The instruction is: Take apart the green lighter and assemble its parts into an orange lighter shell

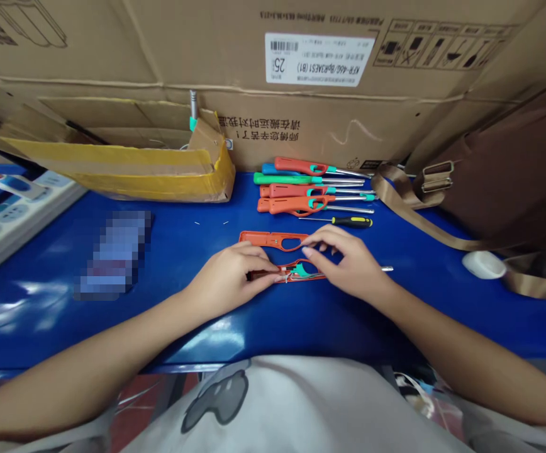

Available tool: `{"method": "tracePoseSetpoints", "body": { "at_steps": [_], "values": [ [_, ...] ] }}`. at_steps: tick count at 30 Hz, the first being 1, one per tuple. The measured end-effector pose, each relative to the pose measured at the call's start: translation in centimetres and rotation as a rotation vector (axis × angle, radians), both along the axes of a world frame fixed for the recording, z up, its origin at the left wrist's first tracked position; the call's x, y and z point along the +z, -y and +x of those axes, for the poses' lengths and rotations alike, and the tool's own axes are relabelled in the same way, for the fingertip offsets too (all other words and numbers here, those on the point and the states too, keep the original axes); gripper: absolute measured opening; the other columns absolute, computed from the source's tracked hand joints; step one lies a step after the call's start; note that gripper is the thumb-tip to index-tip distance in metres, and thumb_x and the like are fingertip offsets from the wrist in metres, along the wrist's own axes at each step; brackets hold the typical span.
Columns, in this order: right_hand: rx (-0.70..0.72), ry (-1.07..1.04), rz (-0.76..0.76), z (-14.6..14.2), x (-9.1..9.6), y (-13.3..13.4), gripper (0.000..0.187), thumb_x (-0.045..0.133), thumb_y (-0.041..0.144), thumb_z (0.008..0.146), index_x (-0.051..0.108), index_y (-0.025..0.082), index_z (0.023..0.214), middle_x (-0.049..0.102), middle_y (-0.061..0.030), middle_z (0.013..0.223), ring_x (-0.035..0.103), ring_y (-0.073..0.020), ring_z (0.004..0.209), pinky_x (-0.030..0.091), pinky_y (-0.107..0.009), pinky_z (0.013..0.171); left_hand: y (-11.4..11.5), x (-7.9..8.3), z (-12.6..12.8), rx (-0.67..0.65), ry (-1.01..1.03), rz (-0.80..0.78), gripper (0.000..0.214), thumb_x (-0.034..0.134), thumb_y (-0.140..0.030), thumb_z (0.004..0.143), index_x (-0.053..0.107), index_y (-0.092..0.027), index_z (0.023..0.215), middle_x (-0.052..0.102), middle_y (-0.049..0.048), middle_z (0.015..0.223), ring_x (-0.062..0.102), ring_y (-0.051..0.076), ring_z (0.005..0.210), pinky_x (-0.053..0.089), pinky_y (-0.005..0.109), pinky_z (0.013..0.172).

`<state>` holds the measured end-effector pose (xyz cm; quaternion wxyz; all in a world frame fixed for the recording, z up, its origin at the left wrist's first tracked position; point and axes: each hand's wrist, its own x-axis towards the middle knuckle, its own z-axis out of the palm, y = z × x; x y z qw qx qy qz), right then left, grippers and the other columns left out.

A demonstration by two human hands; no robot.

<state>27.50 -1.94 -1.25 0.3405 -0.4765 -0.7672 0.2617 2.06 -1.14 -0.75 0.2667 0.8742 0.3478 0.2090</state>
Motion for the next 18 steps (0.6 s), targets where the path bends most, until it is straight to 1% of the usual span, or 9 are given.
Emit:
{"method": "tracePoseSetpoints", "body": {
  "at_steps": [2, 3, 5, 7, 9, 11, 14, 18],
  "values": [
    [-0.031, 0.021, 0.020, 1.4, 1.0, -0.2, 0.012, 0.059, 0.024, 0.097, 0.070, 0.021, 0.101, 0.069, -0.0057, 0.096, 0.064, -0.0171, 0.085, 0.051, -0.031, 0.073, -0.2, 0.5, -0.2, 0.018, 0.023, 0.006, 0.018, 0.068, -0.035, 0.095, 0.078, -0.022, 0.100, 0.076, 0.0036, 0.094, 0.068, 0.018, 0.089, 0.052, 0.032, 0.085],
    [-0.014, 0.068, 0.027, 2.1, 1.4, -0.1, 0.012, 0.059, 0.024, 0.097, 0.070, 0.022, 0.100, 0.069, -0.0058, 0.097, 0.064, -0.0179, 0.087, 0.051, -0.032, 0.074, -0.3, 0.8, -0.3, 0.028, 0.034, 0.021, 0.019, 0.067, -0.036, 0.095, 0.078, -0.021, 0.100, 0.076, 0.0043, 0.095, 0.069, 0.019, 0.091, 0.052, 0.033, 0.087],
    [0.029, 0.159, 0.056, 3.2, 1.8, 0.2, 0.010, 0.060, 0.022, 0.096, 0.069, 0.023, 0.099, 0.070, -0.0057, 0.098, 0.065, -0.0200, 0.092, 0.051, -0.036, 0.081, -0.3, 1.3, -0.3, 0.017, 0.038, 0.065, 0.021, 0.066, -0.036, 0.096, 0.076, -0.020, 0.103, 0.075, 0.0058, 0.101, 0.068, 0.020, 0.097, 0.052, 0.035, 0.091],
    [0.073, 0.223, 0.074, 3.8, 1.6, 0.8, 0.008, 0.062, 0.022, 0.095, 0.068, 0.023, 0.098, 0.070, -0.0056, 0.097, 0.064, -0.0211, 0.094, 0.050, -0.039, 0.087, -0.2, 1.4, -0.3, -0.055, 0.001, 0.107, 0.022, 0.062, -0.034, 0.098, 0.074, -0.021, 0.111, 0.073, 0.0068, 0.109, 0.066, 0.022, 0.104, 0.051, 0.038, 0.095],
    [0.093, 0.248, 0.062, 4.0, 1.0, 1.5, 0.005, 0.063, 0.023, 0.095, 0.068, 0.023, 0.097, 0.070, -0.0057, 0.096, 0.064, -0.0211, 0.092, 0.050, -0.039, 0.087, 0.1, 1.2, -0.2, -0.149, -0.069, 0.149, 0.025, 0.058, -0.030, 0.100, 0.071, -0.023, 0.120, 0.070, 0.0076, 0.119, 0.063, 0.023, 0.111, 0.050, 0.040, 0.098],
    [0.094, 0.251, 0.038, 3.8, 0.3, 1.9, 0.004, 0.065, 0.025, 0.095, 0.068, 0.023, 0.096, 0.070, -0.0057, 0.095, 0.064, -0.0208, 0.090, 0.050, -0.039, 0.085, 0.4, 0.7, 0.0, -0.208, -0.130, 0.193, 0.029, 0.054, -0.028, 0.101, 0.068, -0.025, 0.127, 0.066, 0.0087, 0.127, 0.060, 0.024, 0.116, 0.049, 0.041, 0.099],
    [0.086, 0.221, 0.043, 3.3, -0.4, 2.1, 0.003, 0.066, 0.023, 0.094, 0.068, 0.023, 0.096, 0.070, -0.0058, 0.095, 0.063, -0.0203, 0.089, 0.049, -0.039, 0.083, 0.6, -0.1, 0.4, -0.225, -0.171, 0.233, 0.032, 0.049, -0.025, 0.103, 0.066, -0.026, 0.130, 0.063, 0.0099, 0.132, 0.059, 0.025, 0.119, 0.050, 0.041, 0.099],
    [0.164, 0.175, 0.080, 2.8, -0.5, 1.9, 0.008, 0.061, 0.016, 0.095, 0.066, 0.023, 0.094, 0.070, -0.0055, 0.095, 0.061, -0.0195, 0.089, 0.048, -0.038, 0.084, 0.5, -0.6, 0.6, -0.234, -0.172, 0.250, 0.033, 0.045, -0.023, 0.105, 0.066, -0.024, 0.130, 0.063, 0.0102, 0.131, 0.060, 0.024, 0.117, 0.053, 0.040, 0.098]
  ]
}}
